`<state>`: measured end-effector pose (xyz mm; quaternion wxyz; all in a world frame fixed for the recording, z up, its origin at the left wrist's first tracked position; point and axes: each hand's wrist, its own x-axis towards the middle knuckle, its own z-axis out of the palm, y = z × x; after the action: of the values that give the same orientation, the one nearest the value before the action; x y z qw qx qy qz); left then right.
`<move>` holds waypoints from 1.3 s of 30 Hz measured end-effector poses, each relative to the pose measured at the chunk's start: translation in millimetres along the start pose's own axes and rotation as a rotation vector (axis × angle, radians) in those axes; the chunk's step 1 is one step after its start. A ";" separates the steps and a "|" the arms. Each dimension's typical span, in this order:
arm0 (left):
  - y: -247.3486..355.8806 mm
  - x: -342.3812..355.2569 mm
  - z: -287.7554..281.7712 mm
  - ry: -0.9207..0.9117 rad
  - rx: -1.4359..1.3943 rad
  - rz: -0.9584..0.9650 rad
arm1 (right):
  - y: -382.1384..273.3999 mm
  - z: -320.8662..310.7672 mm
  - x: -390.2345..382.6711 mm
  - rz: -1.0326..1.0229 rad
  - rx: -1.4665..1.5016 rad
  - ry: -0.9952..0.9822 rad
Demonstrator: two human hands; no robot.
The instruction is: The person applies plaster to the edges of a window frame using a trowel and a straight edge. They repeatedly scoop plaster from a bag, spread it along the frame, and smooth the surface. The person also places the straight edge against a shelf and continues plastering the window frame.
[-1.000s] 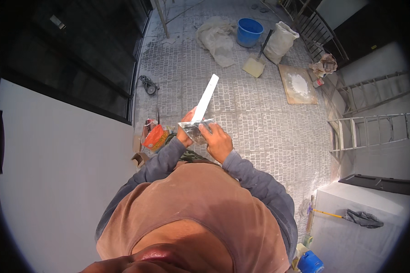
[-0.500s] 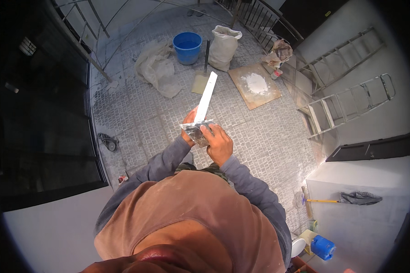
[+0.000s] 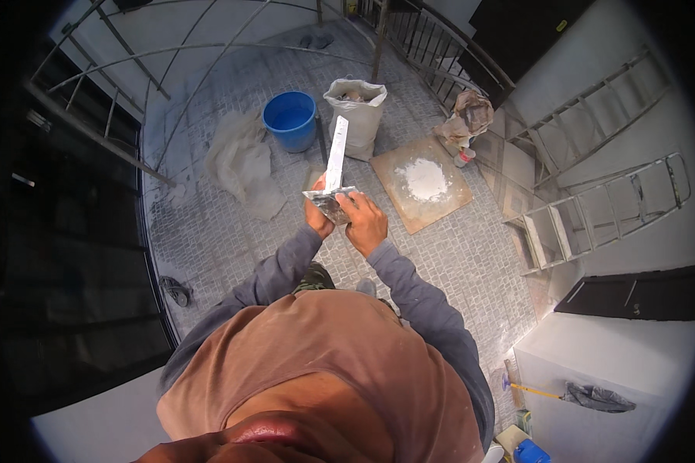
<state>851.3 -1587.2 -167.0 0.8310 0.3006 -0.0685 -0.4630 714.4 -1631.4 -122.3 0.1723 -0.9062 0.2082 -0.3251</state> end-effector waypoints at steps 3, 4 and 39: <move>0.5 83.2 11.0 0.024 -0.010 0.014 | 60.0 22.5 66.4 -0.043 0.006 0.000; 0.1 111.5 10.8 0.009 -0.023 0.021 | 79.5 34.0 87.6 -0.055 0.007 0.002; -47.6 575.9 -41.5 0.572 -0.098 -0.373 | 579.1 361.0 477.2 0.388 0.055 -0.800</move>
<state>1156.4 -2054.5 -322.2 0.7311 0.3852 0.2458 -0.5067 1134.3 -2295.6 -397.7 0.3211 -0.8999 0.2827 0.0842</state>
